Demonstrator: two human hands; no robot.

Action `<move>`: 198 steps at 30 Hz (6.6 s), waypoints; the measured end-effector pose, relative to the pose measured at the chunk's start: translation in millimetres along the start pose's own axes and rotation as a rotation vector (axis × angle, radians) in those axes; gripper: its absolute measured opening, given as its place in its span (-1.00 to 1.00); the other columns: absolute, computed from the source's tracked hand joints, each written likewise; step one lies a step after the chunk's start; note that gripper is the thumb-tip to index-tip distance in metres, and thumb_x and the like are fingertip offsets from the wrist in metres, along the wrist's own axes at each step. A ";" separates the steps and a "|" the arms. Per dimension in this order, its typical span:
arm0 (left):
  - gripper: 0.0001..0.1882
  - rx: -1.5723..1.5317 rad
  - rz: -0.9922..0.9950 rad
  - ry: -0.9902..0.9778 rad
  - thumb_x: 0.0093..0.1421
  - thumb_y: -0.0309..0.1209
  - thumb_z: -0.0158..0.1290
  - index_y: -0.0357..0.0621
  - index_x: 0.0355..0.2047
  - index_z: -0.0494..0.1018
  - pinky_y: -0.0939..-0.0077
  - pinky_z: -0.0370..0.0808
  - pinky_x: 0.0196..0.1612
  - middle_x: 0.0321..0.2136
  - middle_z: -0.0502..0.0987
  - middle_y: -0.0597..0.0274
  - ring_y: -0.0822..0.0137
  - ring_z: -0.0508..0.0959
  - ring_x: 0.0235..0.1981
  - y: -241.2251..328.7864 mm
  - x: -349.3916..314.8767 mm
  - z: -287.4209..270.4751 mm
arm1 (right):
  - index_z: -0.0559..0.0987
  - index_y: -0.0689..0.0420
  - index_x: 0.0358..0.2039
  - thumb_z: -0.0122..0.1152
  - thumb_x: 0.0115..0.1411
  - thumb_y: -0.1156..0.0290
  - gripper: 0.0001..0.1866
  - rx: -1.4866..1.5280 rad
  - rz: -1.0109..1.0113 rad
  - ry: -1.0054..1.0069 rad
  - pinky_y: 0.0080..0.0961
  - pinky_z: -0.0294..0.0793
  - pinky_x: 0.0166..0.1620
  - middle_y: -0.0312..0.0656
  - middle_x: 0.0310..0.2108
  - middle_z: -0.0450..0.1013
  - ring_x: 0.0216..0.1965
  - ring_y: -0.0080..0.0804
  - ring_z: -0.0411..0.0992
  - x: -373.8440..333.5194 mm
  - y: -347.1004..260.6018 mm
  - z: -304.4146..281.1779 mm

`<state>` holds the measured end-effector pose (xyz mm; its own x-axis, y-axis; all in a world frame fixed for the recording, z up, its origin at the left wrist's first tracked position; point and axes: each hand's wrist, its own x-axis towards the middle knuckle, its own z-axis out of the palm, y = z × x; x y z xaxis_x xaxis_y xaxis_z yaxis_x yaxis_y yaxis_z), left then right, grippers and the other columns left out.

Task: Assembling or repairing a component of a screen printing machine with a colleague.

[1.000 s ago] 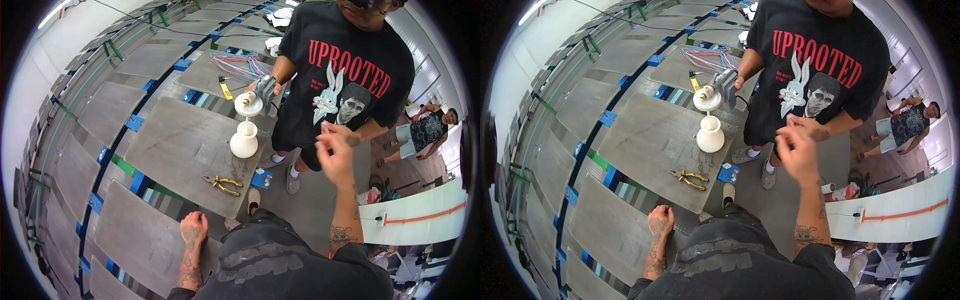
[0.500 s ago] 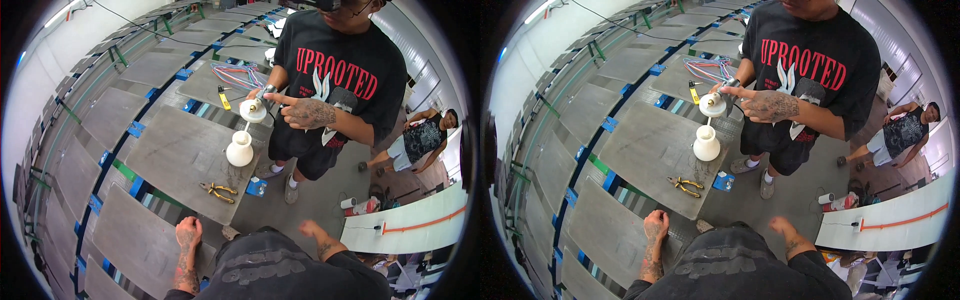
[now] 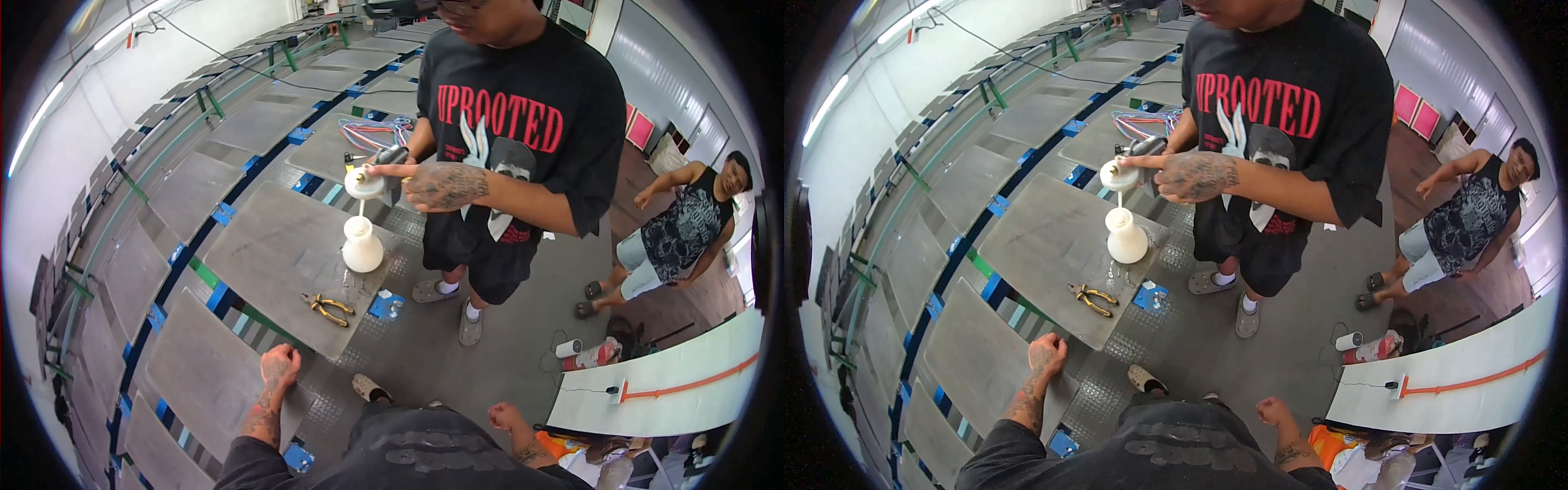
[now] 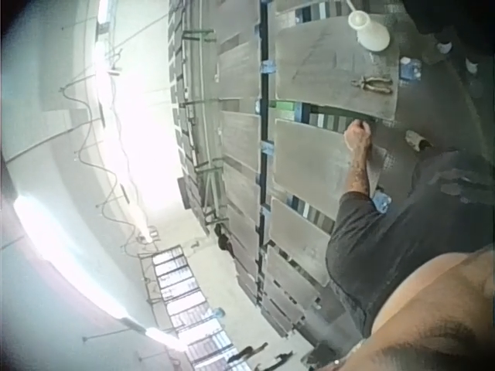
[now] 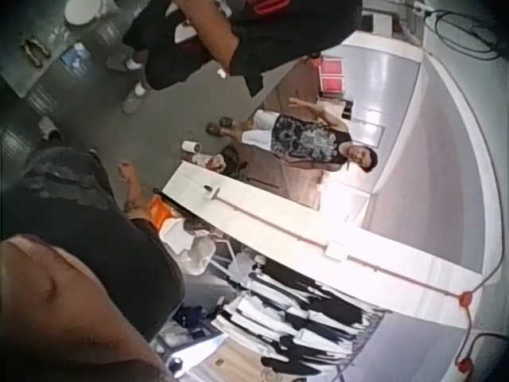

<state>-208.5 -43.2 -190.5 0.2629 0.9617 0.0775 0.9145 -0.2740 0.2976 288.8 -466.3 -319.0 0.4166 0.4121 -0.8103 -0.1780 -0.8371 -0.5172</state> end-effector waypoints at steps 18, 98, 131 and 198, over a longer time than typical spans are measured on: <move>-0.64 0.020 -0.040 -0.071 0.20 -0.07 0.04 -0.07 -0.41 0.64 0.20 0.37 -0.01 -0.34 0.68 0.12 0.09 0.64 -0.24 55.3 -37.3 1.2 | 0.58 0.25 -0.17 0.20 0.22 0.53 -0.82 0.250 0.142 0.071 -0.37 0.58 -0.45 -0.14 -0.43 0.54 -0.49 -0.35 0.52 -22.8 140.7 -35.4; -0.65 0.180 -0.134 -0.181 0.19 -0.15 -0.03 -0.07 -0.34 0.67 0.20 0.39 0.06 -0.28 0.70 0.05 0.08 0.67 -0.18 57.6 -34.5 -4.9 | 0.68 0.23 -0.34 0.25 0.15 0.51 -0.89 -0.258 -0.084 0.068 -0.50 0.52 -0.39 -0.19 -0.44 0.60 -0.49 -0.46 0.52 -61.9 40.7 -8.8; -0.64 0.186 -0.124 -0.175 0.21 -0.14 -0.05 -0.07 -0.31 0.67 0.23 0.38 0.05 -0.27 0.70 0.09 0.13 0.67 -0.16 56.6 -35.0 -6.8 | 0.74 0.13 -0.30 0.35 0.13 0.35 -0.83 -0.342 -0.117 0.040 -0.43 0.51 -0.21 -0.28 -0.37 0.63 -0.34 -0.46 0.53 -30.8 69.7 -2.9; -0.82 -0.102 0.105 0.128 0.16 -0.24 0.13 -0.04 -0.45 0.60 0.18 0.37 -0.08 -0.40 0.63 0.24 0.17 0.62 -0.25 21.8 -64.0 -4.2 | 0.74 0.12 -0.21 0.32 0.19 0.34 -0.79 -0.356 0.001 -0.015 -0.44 0.56 -0.36 -0.27 -0.37 0.64 -0.42 -0.49 0.53 -99.5 97.8 154.2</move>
<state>-206.6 -110.8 -185.0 0.3079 0.9229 0.2311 0.8466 -0.3766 0.3760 92.5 -533.7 -331.5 0.4027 0.4144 -0.8161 0.1446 -0.9092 -0.3904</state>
